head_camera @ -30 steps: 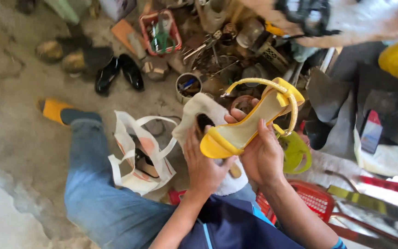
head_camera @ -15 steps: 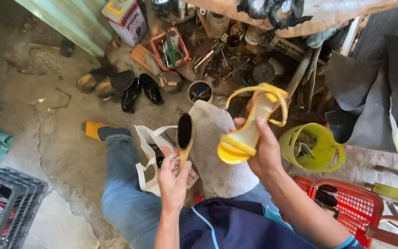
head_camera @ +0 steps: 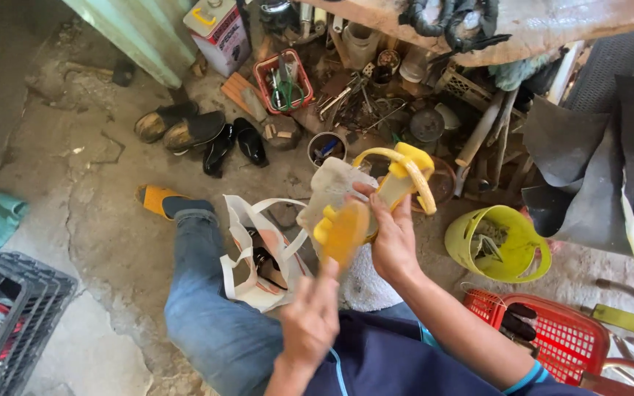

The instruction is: Cleaning and polishing various shoes including a yellow high heel and black dress shoes using brushes and polish.

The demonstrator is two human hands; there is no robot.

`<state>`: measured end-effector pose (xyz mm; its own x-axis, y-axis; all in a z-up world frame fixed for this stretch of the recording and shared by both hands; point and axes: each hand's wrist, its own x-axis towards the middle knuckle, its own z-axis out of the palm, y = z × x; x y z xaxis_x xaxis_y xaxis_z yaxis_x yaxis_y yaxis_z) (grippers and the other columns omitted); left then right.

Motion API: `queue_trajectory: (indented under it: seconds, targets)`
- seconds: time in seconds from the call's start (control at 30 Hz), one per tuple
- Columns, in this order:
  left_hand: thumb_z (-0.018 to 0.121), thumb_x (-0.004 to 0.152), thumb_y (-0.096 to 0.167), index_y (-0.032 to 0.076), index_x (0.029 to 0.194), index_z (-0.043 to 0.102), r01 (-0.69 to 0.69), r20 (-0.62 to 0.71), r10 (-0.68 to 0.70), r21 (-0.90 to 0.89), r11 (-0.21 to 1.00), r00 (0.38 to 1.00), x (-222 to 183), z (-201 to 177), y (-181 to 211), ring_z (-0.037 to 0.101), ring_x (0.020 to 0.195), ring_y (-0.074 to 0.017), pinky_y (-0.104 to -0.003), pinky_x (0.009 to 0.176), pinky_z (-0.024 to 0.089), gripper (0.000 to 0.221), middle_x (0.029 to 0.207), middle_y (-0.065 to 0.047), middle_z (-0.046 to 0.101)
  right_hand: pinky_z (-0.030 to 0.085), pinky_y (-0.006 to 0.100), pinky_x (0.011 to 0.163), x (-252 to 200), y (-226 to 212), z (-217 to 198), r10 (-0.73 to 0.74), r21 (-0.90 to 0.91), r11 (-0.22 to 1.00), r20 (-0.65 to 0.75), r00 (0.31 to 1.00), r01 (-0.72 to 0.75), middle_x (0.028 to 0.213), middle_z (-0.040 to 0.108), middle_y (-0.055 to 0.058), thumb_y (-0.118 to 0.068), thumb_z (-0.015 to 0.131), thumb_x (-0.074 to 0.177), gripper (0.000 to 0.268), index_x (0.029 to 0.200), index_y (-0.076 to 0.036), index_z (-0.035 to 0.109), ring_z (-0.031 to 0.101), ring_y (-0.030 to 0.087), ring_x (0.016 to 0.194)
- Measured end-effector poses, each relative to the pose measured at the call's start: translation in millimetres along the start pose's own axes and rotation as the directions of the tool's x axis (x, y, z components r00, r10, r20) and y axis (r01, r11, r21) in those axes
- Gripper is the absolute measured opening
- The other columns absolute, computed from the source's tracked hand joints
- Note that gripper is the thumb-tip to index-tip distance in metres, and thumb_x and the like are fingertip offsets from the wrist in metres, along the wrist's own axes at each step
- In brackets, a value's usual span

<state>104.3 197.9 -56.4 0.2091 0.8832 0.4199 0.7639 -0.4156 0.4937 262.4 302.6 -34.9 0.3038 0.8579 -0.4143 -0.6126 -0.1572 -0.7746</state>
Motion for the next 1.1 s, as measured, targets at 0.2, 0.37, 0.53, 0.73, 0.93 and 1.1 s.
queue_trajectory:
  seconds: [0.2,0.37,0.53,0.73,0.93,1.1]
  targets:
    - [0.052,0.107,0.016,0.002,0.142,0.056,-0.070,-0.009,0.070,-0.034,0.997,0.998,6,-35,5,0.060,0.075,-0.0318,-0.042,0.061,0.052,0.038,0.113,-0.015,0.072,0.055,0.046,0.102,-5,9,-13,-0.277,-0.156,0.933,0.260,0.925,0.323,0.127,0.067,0.013,-0.028,0.053,0.107,0.034,0.135,-0.012,0.042,0.071,0.031,0.111]
    - [0.055,0.106,0.014,0.013,0.142,0.061,0.140,-0.080,-0.139,0.004,0.990,0.987,10,-32,-15,0.066,0.066,-0.0239,-0.039,0.056,0.052,0.036,0.091,-0.007,0.067,0.052,0.041,0.106,-25,3,2,-0.228,-0.311,0.896,0.290,0.929,0.317,0.132,0.064,0.013,-0.027,0.051,0.105,0.037,0.136,-0.010,0.040,0.073,0.028,0.113]
    - [0.056,0.103,0.005,0.009,0.139,0.063,-0.039,-0.041,0.037,-0.046,0.998,0.998,12,-50,-3,0.062,0.063,-0.0183,-0.033,0.055,0.051,0.037,0.087,-0.003,0.057,0.042,0.034,0.117,-23,0,1,-0.119,-0.592,0.767,0.250,0.961,0.249,0.141,0.056,-0.002,-0.032,0.042,0.102,0.042,0.113,-0.013,0.078,0.043,0.011,0.143]
    - [0.054,0.108,0.008,0.003,0.146,0.054,0.130,-0.128,-0.151,-0.160,0.978,0.980,20,-88,-24,0.062,0.074,-0.0208,-0.039,0.072,0.054,0.038,0.088,-0.008,0.069,0.059,0.056,0.093,-18,6,-4,0.026,0.009,1.000,0.310,0.951,-0.030,0.130,0.065,0.025,-0.022,0.058,0.099,0.046,0.140,-0.011,0.040,0.072,0.043,0.105]
    - [0.067,0.098,0.012,0.018,0.134,0.069,0.295,-0.058,-0.305,-0.134,0.946,0.951,-11,-83,-51,0.071,0.081,-0.0148,-0.033,0.078,0.058,0.037,0.107,-0.003,0.078,0.063,0.056,0.076,-17,-8,-4,0.207,-0.135,0.977,0.420,0.883,-0.165,0.123,0.067,0.026,-0.024,0.057,0.096,0.052,0.144,-0.012,0.040,0.074,0.040,0.086]
    - [0.063,0.100,0.009,0.008,0.132,0.067,0.134,0.000,-0.155,-0.501,0.855,0.988,-17,-94,-23,0.074,0.083,-0.0174,-0.028,0.076,0.061,0.032,0.115,-0.013,0.076,0.041,0.045,0.116,-19,-11,5,0.456,-0.217,0.890,0.483,0.748,-0.402,0.154,0.053,0.014,-0.075,0.032,0.081,0.102,0.159,-0.011,0.039,0.054,0.027,0.138]
